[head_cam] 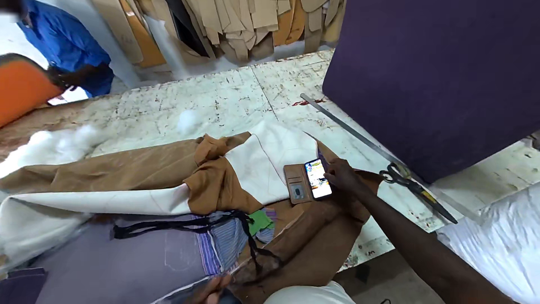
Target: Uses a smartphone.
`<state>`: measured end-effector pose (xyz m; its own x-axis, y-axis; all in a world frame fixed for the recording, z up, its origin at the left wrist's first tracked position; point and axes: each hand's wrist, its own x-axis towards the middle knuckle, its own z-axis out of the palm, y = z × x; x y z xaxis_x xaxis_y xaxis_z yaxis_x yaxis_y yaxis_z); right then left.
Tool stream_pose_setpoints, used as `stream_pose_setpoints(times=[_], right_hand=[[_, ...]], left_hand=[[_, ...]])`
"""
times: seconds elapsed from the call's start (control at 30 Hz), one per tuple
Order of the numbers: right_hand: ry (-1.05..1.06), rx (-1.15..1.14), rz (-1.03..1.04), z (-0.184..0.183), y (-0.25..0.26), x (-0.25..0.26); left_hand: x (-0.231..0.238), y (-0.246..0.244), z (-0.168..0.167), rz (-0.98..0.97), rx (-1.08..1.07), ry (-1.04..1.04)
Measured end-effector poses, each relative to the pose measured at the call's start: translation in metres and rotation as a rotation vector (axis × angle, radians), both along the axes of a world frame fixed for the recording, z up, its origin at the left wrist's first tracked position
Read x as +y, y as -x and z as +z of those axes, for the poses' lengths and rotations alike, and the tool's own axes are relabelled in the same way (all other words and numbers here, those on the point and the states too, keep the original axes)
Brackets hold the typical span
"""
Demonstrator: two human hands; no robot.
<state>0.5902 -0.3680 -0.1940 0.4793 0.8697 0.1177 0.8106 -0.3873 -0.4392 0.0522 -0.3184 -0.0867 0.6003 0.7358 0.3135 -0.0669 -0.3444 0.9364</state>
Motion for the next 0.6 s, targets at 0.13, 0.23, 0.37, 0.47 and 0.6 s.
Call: stream_pose_setpoints(times=[0.13, 0.23, 0.37, 0.47, 0.6], right_hand=[[0.051, 0.034, 0.077, 0.007, -0.009, 0.003], [0.081, 0.089, 0.134, 0.01, -0.016, 0.0], [0.026, 0.115, 0.182, 0.004, -0.027, -0.006], [-0.059, 0.126, 0.183, -0.005, -0.03, -0.014], [-0.097, 0.161, 0.185, -0.017, -0.025, -0.019]], left_hand=[[0.015, -0.096, -0.008, -0.102, 0.122, 0.085], [0.035, -0.173, -0.036, -0.161, 0.339, 0.249], [0.058, -0.252, -0.096, -0.154, 0.555, 0.37], [0.068, -0.284, -0.123, -0.041, 0.592, 0.378], [0.073, -0.29, -0.127, 0.031, 0.54, 0.457]])
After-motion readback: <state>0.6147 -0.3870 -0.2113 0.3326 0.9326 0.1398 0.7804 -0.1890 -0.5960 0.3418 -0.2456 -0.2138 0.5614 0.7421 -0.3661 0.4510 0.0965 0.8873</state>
